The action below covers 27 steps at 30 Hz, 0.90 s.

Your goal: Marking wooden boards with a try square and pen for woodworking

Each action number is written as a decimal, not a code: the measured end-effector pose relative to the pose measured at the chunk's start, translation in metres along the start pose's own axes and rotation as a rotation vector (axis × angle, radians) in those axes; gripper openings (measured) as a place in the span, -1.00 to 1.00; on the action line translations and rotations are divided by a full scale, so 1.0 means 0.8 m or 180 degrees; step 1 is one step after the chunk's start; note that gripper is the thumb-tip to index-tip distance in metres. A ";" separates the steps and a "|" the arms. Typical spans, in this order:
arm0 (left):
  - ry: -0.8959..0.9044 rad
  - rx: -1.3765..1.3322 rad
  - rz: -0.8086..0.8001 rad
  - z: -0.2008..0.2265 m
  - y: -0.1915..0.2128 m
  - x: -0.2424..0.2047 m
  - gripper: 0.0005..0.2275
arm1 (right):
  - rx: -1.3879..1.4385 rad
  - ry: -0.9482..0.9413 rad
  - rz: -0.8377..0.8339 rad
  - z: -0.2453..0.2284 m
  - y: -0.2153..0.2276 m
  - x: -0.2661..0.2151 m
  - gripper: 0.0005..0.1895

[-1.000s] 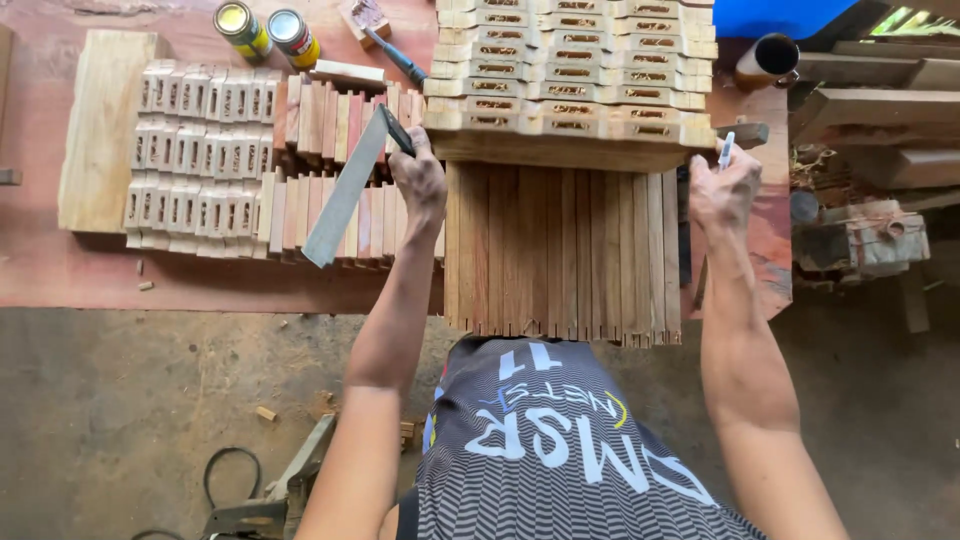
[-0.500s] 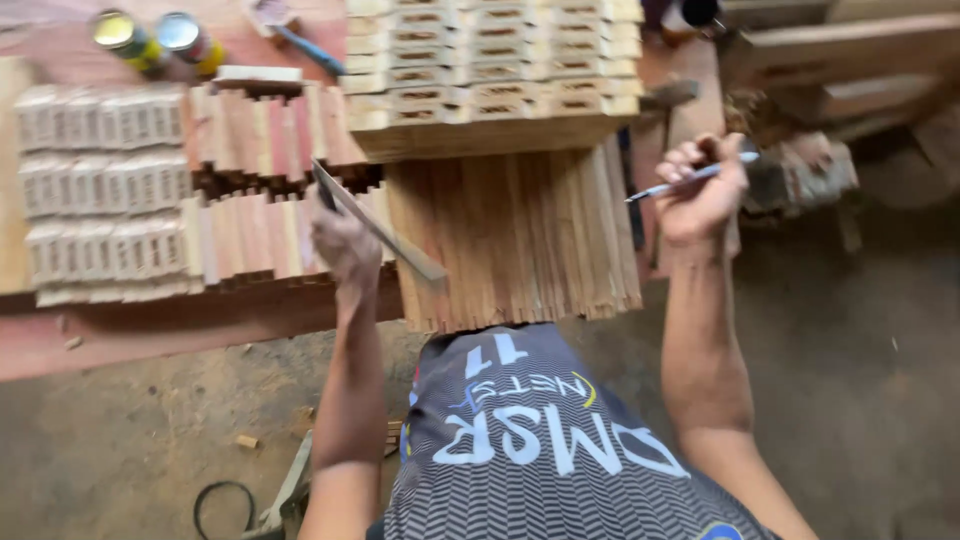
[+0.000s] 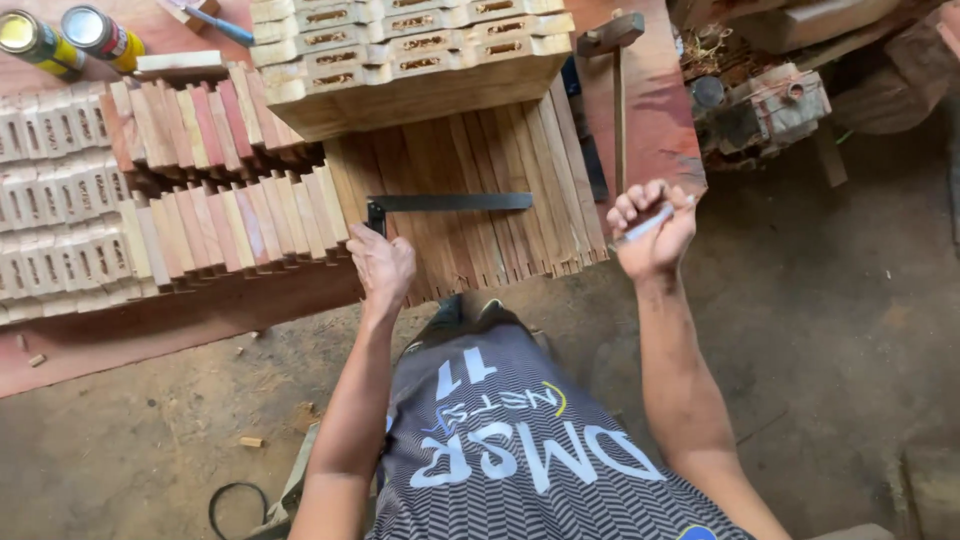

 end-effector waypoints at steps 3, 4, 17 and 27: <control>-0.0190 0.0109 0.0232 -0.018 -0.028 -0.003 -0.34 | 0.1079 -0.0559 -0.0304 0.008 0.042 -0.019 -0.78; -0.0142 0.0060 0.0189 -0.015 -0.024 -0.010 -0.36 | 0.1321 -0.0634 -0.0341 0.011 0.043 -0.025 -0.79; -0.0476 0.0234 0.0512 -0.033 0.003 -0.007 -0.66 | 0.0418 -0.0813 0.0036 0.035 0.124 -0.048 -0.67; 0.0239 -0.0663 0.1933 -0.265 0.162 0.105 -0.73 | -0.5649 -0.1674 0.0086 0.202 0.355 -0.214 -0.56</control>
Point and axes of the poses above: each hand's wrist, its own x-axis towards the middle knuckle, its own y-axis out of the back of the hand, z = x × y, the point moved 3 cm from there along x, towards the middle knuckle, and after that the axes turned 8 degrees about x, right-handed, at the moved point
